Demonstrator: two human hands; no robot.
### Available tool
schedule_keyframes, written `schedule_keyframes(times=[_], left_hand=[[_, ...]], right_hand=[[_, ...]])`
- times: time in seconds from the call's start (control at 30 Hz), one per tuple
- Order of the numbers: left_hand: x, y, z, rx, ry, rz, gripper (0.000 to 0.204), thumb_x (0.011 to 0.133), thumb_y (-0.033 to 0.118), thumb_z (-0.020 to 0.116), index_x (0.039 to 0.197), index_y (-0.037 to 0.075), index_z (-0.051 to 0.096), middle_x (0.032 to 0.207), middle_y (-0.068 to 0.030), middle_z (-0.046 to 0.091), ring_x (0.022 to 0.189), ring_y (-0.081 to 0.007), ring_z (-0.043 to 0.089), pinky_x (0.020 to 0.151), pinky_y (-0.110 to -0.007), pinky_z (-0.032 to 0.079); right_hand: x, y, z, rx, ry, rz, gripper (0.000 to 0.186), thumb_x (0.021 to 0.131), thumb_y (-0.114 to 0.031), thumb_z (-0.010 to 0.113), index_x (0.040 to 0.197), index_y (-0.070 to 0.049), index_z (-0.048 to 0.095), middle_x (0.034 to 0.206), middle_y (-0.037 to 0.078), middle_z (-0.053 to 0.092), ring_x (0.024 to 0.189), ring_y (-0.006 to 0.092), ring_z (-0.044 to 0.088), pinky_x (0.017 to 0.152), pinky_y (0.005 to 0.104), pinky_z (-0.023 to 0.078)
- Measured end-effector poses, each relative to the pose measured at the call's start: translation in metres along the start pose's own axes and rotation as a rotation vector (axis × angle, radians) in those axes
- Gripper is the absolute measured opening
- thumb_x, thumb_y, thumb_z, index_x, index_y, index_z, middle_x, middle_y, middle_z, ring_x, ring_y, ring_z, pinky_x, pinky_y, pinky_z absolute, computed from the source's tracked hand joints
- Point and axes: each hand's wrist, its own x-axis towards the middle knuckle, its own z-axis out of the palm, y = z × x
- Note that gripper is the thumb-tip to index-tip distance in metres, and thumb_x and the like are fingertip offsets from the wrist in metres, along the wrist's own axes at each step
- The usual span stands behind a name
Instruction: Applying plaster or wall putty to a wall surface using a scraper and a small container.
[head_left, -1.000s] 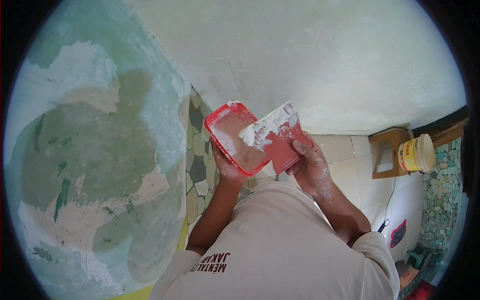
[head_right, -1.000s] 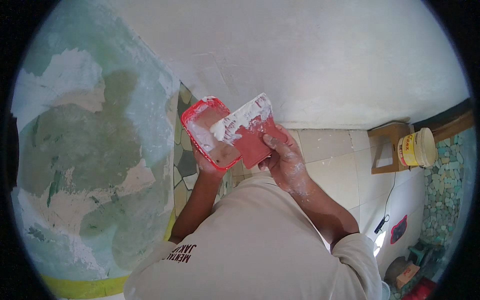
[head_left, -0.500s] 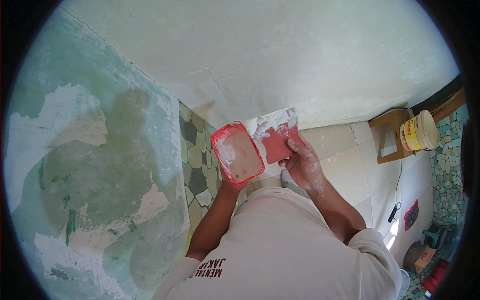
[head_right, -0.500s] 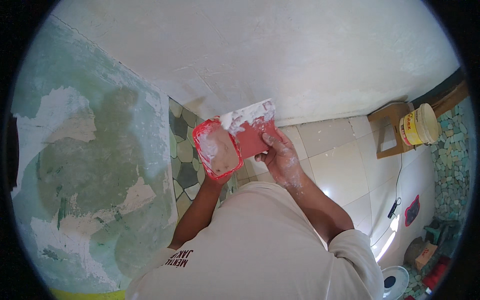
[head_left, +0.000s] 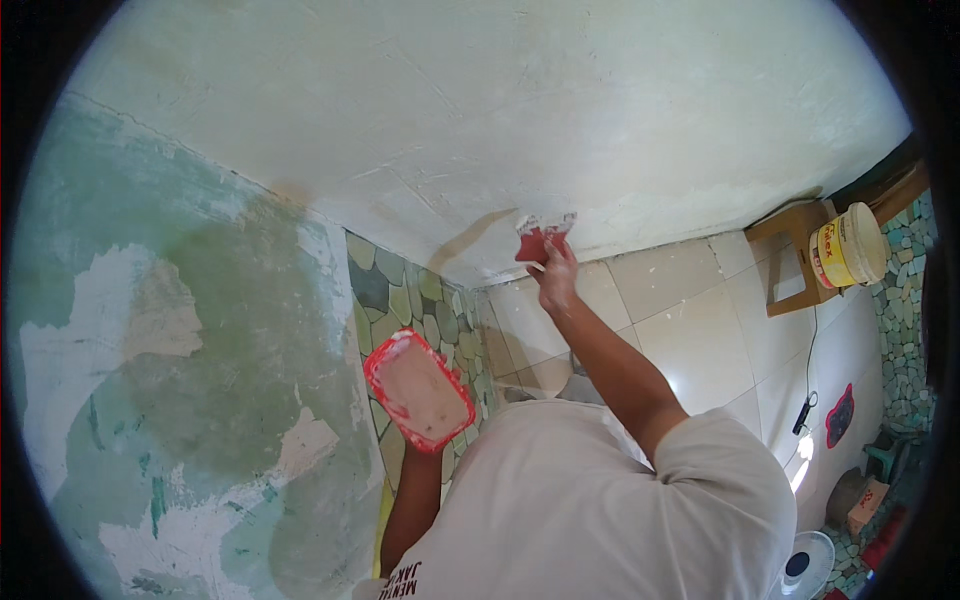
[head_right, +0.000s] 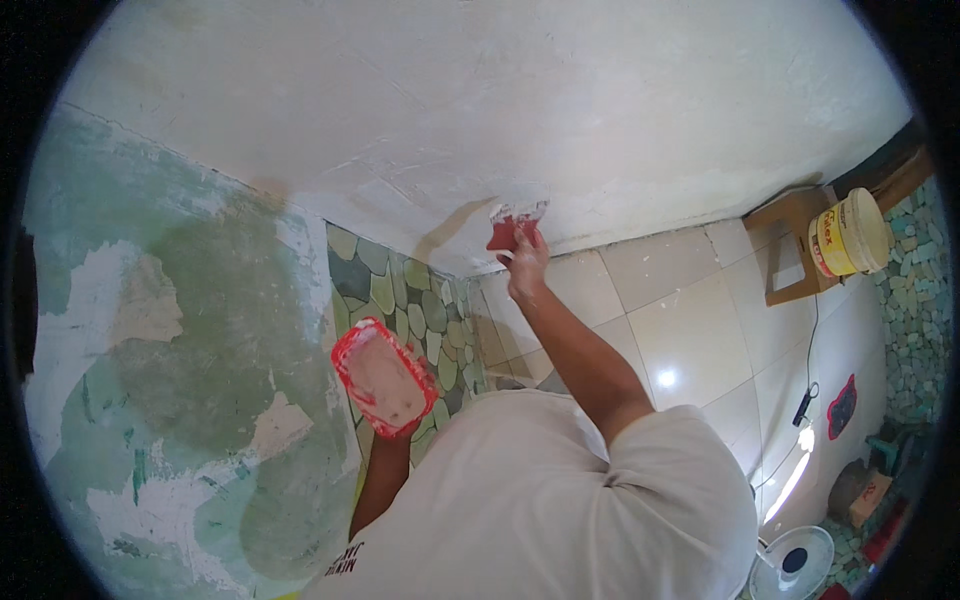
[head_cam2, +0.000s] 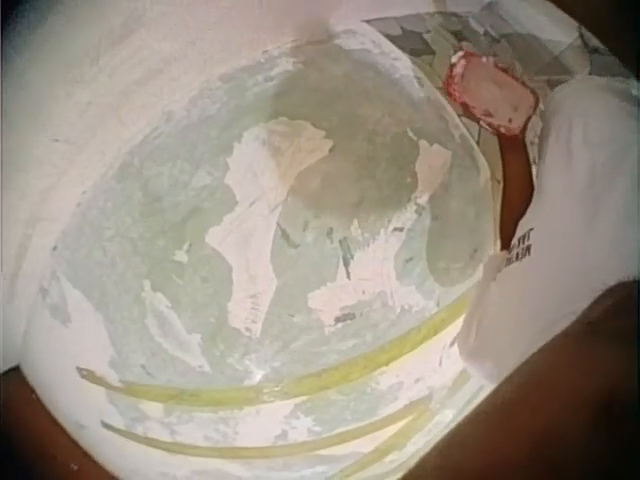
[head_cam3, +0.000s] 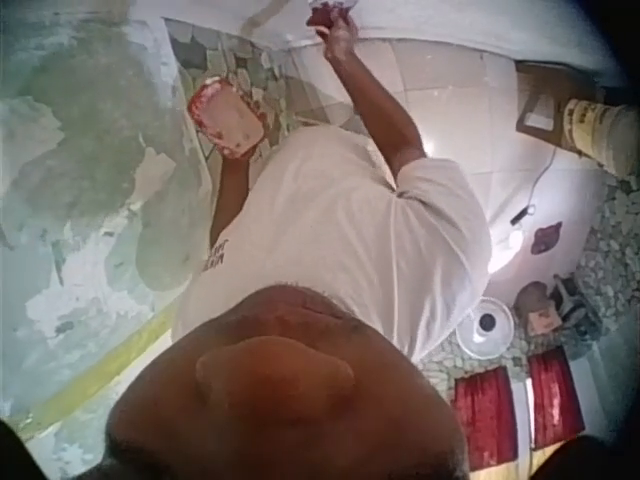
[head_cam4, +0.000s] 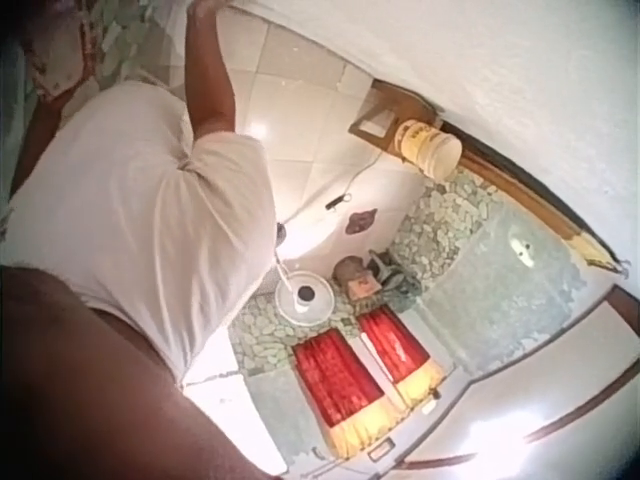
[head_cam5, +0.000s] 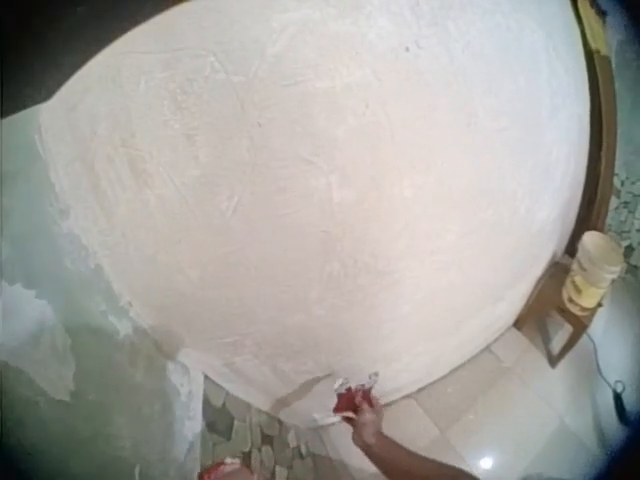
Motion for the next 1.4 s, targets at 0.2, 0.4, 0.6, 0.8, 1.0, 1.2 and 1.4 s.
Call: schedule_keyframes(times=[0.2,0.4,0.6,0.8,1.0,1.2,1.4], left_hand=[[-0.015,0.001,0.035,-0.03,-0.178,0.021,0.077,0.086,0.059,0.051,0.144,0.014,0.029,0.142,-0.0171,0.041,0.123,-0.0397,0.046,0.099,-0.058,0.039],[-0.049,0.015,0.016,-0.096,-0.081,0.181,0.074,0.089,0.054,0.052,0.145,0.012,0.029,0.145,-0.0224,0.034,0.126,-0.0437,0.042,0.102,-0.063,0.032],[-0.047,0.018,0.022,-0.001,-0.078,0.21,0.074,0.09,0.052,0.052,0.146,0.013,0.025,0.146,-0.0209,0.032,0.127,-0.0431,0.04,0.103,-0.061,0.033],[-0.046,0.021,0.021,-0.065,-0.122,0.179,0.072,0.09,0.051,0.052,0.146,0.012,0.026,0.148,-0.0227,0.028,0.13,-0.0478,0.035,0.104,-0.066,0.027],[-0.046,0.018,0.026,0.02,-0.085,0.174,0.072,0.091,0.051,0.049,0.146,0.013,0.024,0.146,-0.0212,0.032,0.128,-0.0436,0.04,0.102,-0.062,0.033],[-0.042,0.012,0.038,0.121,-0.064,0.203,0.07,0.092,0.051,0.047,0.147,0.014,0.024,0.145,-0.0189,0.036,0.125,-0.0391,0.046,0.1,-0.057,0.04],[-0.037,0.014,0.04,0.107,-0.098,0.177,0.07,0.092,0.052,0.048,0.146,0.014,0.025,0.145,-0.0192,0.035,0.126,-0.0394,0.045,0.101,-0.056,0.038]], right_hand=[[0.1,0.071,0.091,0.139,0.088,-0.263,0.02,0.094,-0.017,0.054,0.113,-0.011,0.054,0.09,0.001,0.062,0.071,0.0122,0.058,0.047,0.027,0.046],[-0.012,0.08,0.126,-0.019,-0.22,-0.17,0.019,0.094,-0.012,0.053,0.111,-0.006,0.056,0.087,0.002,0.062,0.063,0.0102,0.055,0.048,0.0242,0.045],[0.053,0.119,0.032,-0.429,0.104,-0.231,0.018,0.095,-0.011,0.05,0.109,-0.003,0.058,0.078,0.001,0.06,0.063,0.0085,0.054,0.049,0.0235,0.042],[0.131,0.128,0.053,-0.164,0.124,-0.366,0.017,0.093,-0.006,0.047,0.107,-0.002,0.057,0.064,-0.001,0.05,0.05,0.0098,0.044,0.045,0.0264,0.039],[0.079,0.121,0.123,-0.289,-0.008,-0.3,0.026,0.095,-0.015,0.05,0.113,0.002,0.059,0.087,0.009,0.065,0.079,0.0175,0.058,0.073,0.0293,0.046],[0.005,0.123,0.15,-0.409,-0.166,-0.673,0.024,0.098,-0.014,0.048,0.113,0.001,0.06,0.076,-0.003,0.057,0.063,0.007,0.047,0.058,0.0226,0.04],[0.042,0.136,0.068,-0.404,0.005,-0.379,0.028,0.099,-0.022,0.049,0.11,0.002,0.06,0.079,-0.002,0.055,0.068,0.0056,0.043,0.058,0.0207,0.038]])
